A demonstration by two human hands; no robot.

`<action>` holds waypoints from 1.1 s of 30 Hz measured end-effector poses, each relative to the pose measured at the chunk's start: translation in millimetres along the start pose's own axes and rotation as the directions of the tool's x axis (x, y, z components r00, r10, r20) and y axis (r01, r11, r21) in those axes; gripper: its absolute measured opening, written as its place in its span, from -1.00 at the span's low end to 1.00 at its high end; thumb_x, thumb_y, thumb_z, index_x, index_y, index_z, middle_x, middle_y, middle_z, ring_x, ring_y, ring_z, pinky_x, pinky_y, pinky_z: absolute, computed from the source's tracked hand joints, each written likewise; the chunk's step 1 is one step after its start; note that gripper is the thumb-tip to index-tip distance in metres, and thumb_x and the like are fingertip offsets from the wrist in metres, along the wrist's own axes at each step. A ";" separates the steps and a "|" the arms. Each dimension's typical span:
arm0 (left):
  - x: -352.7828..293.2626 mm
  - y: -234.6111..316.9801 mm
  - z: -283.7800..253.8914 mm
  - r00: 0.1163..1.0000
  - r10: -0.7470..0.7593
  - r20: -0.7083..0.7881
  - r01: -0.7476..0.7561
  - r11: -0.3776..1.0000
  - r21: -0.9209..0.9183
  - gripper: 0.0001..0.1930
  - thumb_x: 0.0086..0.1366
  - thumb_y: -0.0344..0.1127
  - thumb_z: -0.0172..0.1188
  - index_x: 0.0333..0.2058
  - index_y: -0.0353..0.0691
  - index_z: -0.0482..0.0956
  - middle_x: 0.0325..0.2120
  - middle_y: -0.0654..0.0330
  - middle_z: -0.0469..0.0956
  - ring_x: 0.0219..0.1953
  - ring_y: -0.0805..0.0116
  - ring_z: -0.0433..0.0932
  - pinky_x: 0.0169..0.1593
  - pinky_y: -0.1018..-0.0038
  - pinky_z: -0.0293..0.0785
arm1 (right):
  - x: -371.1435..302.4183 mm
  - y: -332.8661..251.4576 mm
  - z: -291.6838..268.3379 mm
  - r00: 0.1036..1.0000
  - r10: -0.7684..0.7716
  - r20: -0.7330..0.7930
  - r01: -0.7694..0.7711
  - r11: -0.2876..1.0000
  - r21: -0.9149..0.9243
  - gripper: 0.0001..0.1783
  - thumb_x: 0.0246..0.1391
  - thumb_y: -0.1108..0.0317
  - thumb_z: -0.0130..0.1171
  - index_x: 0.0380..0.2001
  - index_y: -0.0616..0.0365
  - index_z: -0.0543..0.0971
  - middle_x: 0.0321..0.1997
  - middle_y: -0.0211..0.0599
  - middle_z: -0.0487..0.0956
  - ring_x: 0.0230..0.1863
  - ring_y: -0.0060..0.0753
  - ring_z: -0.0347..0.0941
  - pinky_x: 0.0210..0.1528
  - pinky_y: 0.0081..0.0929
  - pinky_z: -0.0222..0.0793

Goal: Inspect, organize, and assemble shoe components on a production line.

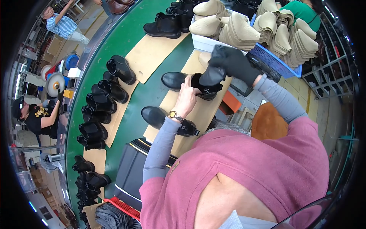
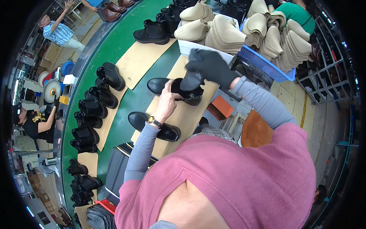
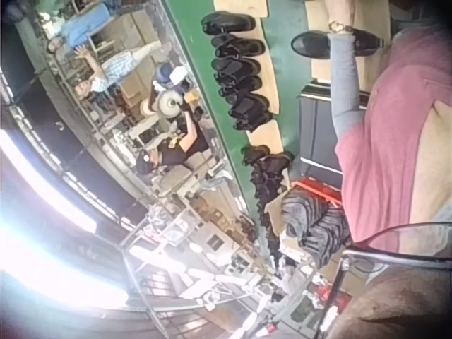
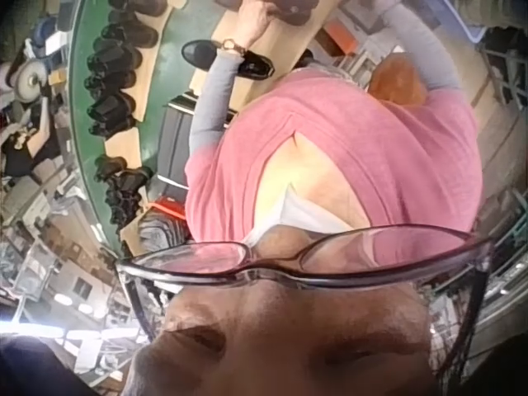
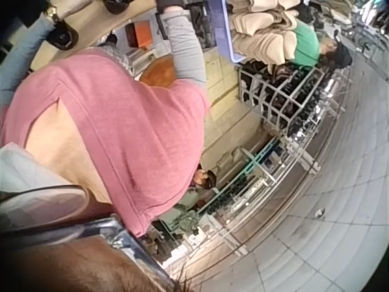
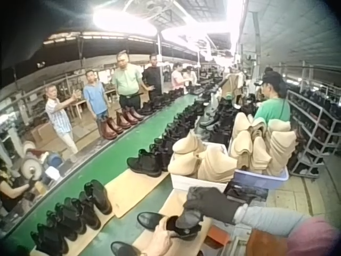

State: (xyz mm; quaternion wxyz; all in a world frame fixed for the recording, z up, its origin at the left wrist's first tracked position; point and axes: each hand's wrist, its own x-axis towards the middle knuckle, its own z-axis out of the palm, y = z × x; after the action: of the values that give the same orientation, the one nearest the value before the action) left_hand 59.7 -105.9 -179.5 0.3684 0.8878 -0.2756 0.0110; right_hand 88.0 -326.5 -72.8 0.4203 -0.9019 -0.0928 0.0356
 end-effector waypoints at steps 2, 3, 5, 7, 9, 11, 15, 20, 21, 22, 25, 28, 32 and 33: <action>-0.1 -7.1 -1.0 0.998 -0.017 -0.054 0.014 0.998 -0.058 -0.72 -0.11 -0.68 0.05 -0.47 -0.26 0.69 0.11 -0.16 0.31 0.04 -0.10 0.43 0.12 0.24 0.40 | -5.1 -15.4 26.7 0.955 -0.288 0.065 0.295 0.912 -0.284 -0.68 -0.04 0.08 0.24 -0.33 0.09 0.58 -0.44 -0.17 0.57 -0.43 -0.20 0.54 -0.35 -0.32 0.44; 0.9 -11.4 -1.3 0.994 -0.029 -0.108 0.016 0.993 -0.119 -0.75 -0.12 -0.68 0.06 -0.50 -0.29 0.67 0.06 -0.16 0.39 0.01 -0.08 0.47 0.08 0.24 0.43 | -12.8 -31.8 42.1 0.981 -0.165 0.098 0.188 0.936 -0.299 -0.64 -0.06 0.06 0.26 -0.29 0.09 0.57 -0.34 -0.13 0.59 -0.34 -0.17 0.55 -0.24 -0.32 0.44; 5.1 -9.8 -5.4 0.994 -0.075 -0.084 0.063 0.989 -0.137 -0.79 -0.13 -0.67 0.07 -0.52 -0.32 0.65 0.00 -0.16 0.44 -0.03 -0.07 0.50 0.05 0.24 0.45 | -18.1 -9.7 75.2 0.988 -0.147 0.050 0.156 0.942 -0.298 -0.71 -0.06 0.12 0.24 -0.33 0.07 0.56 -0.39 -0.09 0.58 -0.34 -0.08 0.55 -0.26 -0.23 0.44; 4.3 -4.2 -7.4 0.988 -0.134 -0.076 0.122 0.981 -0.148 -0.82 -0.13 -0.66 0.09 -0.53 -0.34 0.62 -0.06 -0.15 0.50 -0.07 -0.07 0.54 0.01 0.24 0.47 | -18.2 12.5 97.0 0.989 -0.146 0.018 0.145 0.945 -0.294 -0.78 -0.06 0.19 0.21 -0.36 0.04 0.54 -0.44 -0.06 0.57 -0.33 0.02 0.55 -0.29 -0.13 0.43; 6.1 2.8 -7.2 0.959 -0.112 -0.261 0.077 0.987 -0.139 -0.85 -0.11 -0.64 0.10 -0.53 -0.33 0.60 -0.10 -0.14 0.52 -0.10 -0.09 0.54 -0.02 0.23 0.47 | -6.2 23.3 110.0 0.992 -0.122 0.032 0.125 0.988 -0.089 -0.76 -0.05 0.21 0.20 -0.34 0.12 0.53 -0.38 0.02 0.57 -0.28 0.06 0.54 -0.26 -0.15 0.44; 5.8 1.6 1.2 0.935 -0.098 -0.340 0.064 0.992 -0.111 -0.90 -0.08 -0.63 0.08 -0.50 -0.38 0.49 -0.19 -0.16 0.54 -0.16 -0.12 0.53 -0.06 0.20 0.47 | 8.8 39.9 131.3 0.993 0.075 0.090 -0.071 0.996 -0.048 -0.75 -0.07 0.27 0.16 -0.28 0.09 0.57 -0.32 0.01 0.59 -0.25 0.08 0.53 -0.24 -0.18 0.45; 11.1 15.0 -7.9 0.958 -0.206 -0.197 0.164 0.964 -0.209 -0.69 -0.06 -0.68 0.04 -0.26 -0.38 0.37 -0.26 -0.18 0.54 -0.18 -0.21 0.52 -0.08 0.13 0.45 | 14.2 64.4 153.2 0.906 -0.128 0.403 0.390 0.619 -0.681 -0.62 -0.24 0.24 0.25 -0.23 -0.01 0.61 -0.21 -0.19 0.60 -0.14 -0.12 0.52 -0.07 -0.26 0.41; 9.1 25.7 -39.8 0.974 -0.159 -0.164 0.126 0.973 -0.192 -0.38 0.00 -0.46 0.29 0.07 -0.36 0.28 -0.16 -0.18 0.52 -0.11 -0.13 0.52 -0.02 0.18 0.44 | 11.9 39.2 120.4 0.874 -0.343 0.343 0.475 0.749 -0.462 -0.46 -0.23 0.36 0.22 -0.04 -0.01 0.52 -0.01 -0.18 0.54 -0.01 -0.14 0.47 -0.10 -0.10 0.34; 9.1 33.8 -59.1 0.977 -0.056 -0.205 0.038 0.995 -0.087 -0.29 -0.01 -0.40 0.36 0.13 -0.36 0.25 -0.12 -0.19 0.49 -0.06 -0.10 0.50 0.01 0.21 0.42 | 9.7 45.6 102.2 0.915 -0.266 0.304 0.301 0.951 -0.074 -0.48 -0.14 0.32 0.24 0.01 -0.03 0.51 0.00 -0.21 0.54 -0.01 -0.13 0.47 -0.05 -0.13 0.36; 7.2 30.3 -78.3 0.912 0.074 -0.404 -0.026 0.992 0.123 -0.19 -0.06 -0.30 0.45 0.16 -0.36 0.23 -0.04 -0.15 0.44 0.02 -0.05 0.42 0.08 0.24 0.36 | 1.9 31.2 88.4 0.887 -0.425 0.181 0.431 0.902 0.008 -0.51 -0.08 0.30 0.23 0.01 -0.03 0.52 -0.03 -0.20 0.55 -0.03 -0.16 0.48 -0.03 -0.20 0.38; -21.4 18.5 -132.5 0.802 -0.218 -0.556 0.031 0.945 -0.325 0.00 -0.14 -0.29 0.50 0.26 -0.35 0.10 0.23 -0.02 0.20 0.25 0.06 0.21 0.31 0.26 0.11 | -10.8 -8.4 70.9 0.695 -0.707 0.133 0.713 0.701 0.003 -0.59 0.02 0.29 0.22 0.00 0.04 0.54 -0.06 -0.22 0.57 -0.03 -0.25 0.51 0.02 -0.39 0.41; -29.9 61.5 -167.2 0.835 -0.092 -0.542 -0.409 0.554 -0.725 0.17 -0.17 0.20 0.42 0.27 -0.34 0.02 0.16 -0.20 0.27 0.18 -0.08 0.32 0.24 0.11 0.26 | -35.1 -3.0 98.7 0.779 -0.615 0.124 0.460 0.695 0.553 -0.57 0.12 0.27 0.20 0.05 0.18 0.48 0.07 -0.17 0.51 0.04 -0.31 0.46 0.12 -0.35 0.37; -49.6 123.3 -183.2 0.582 0.087 -0.809 -0.610 0.705 -0.363 0.22 -0.29 0.41 0.39 0.17 -0.40 0.12 -0.04 -0.16 0.38 0.04 -0.11 0.40 0.16 -0.04 0.33 | -35.7 -51.6 83.6 0.723 -0.690 -0.036 0.568 0.564 0.599 -0.56 0.16 0.26 0.17 0.08 0.17 0.45 0.10 -0.15 0.49 0.07 -0.31 0.44 0.14 -0.36 0.36; -64.7 137.8 -187.7 0.526 0.069 -0.847 -0.618 0.716 -0.326 0.20 -0.33 0.37 0.43 0.16 -0.34 0.14 -0.04 -0.14 0.35 0.04 -0.11 0.37 0.16 -0.05 0.33 | -36.2 -59.6 83.8 0.693 -0.719 -0.042 0.603 0.547 0.581 -0.56 0.16 0.26 0.17 0.08 0.18 0.45 0.11 -0.15 0.49 0.07 -0.30 0.43 0.15 -0.36 0.35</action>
State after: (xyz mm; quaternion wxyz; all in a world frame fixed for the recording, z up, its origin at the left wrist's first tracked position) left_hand -29.3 -30.3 32.1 0.6969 0.5461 -0.2533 0.3898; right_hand 32.3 -233.2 -81.8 0.6317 -0.6280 -0.4543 -0.0099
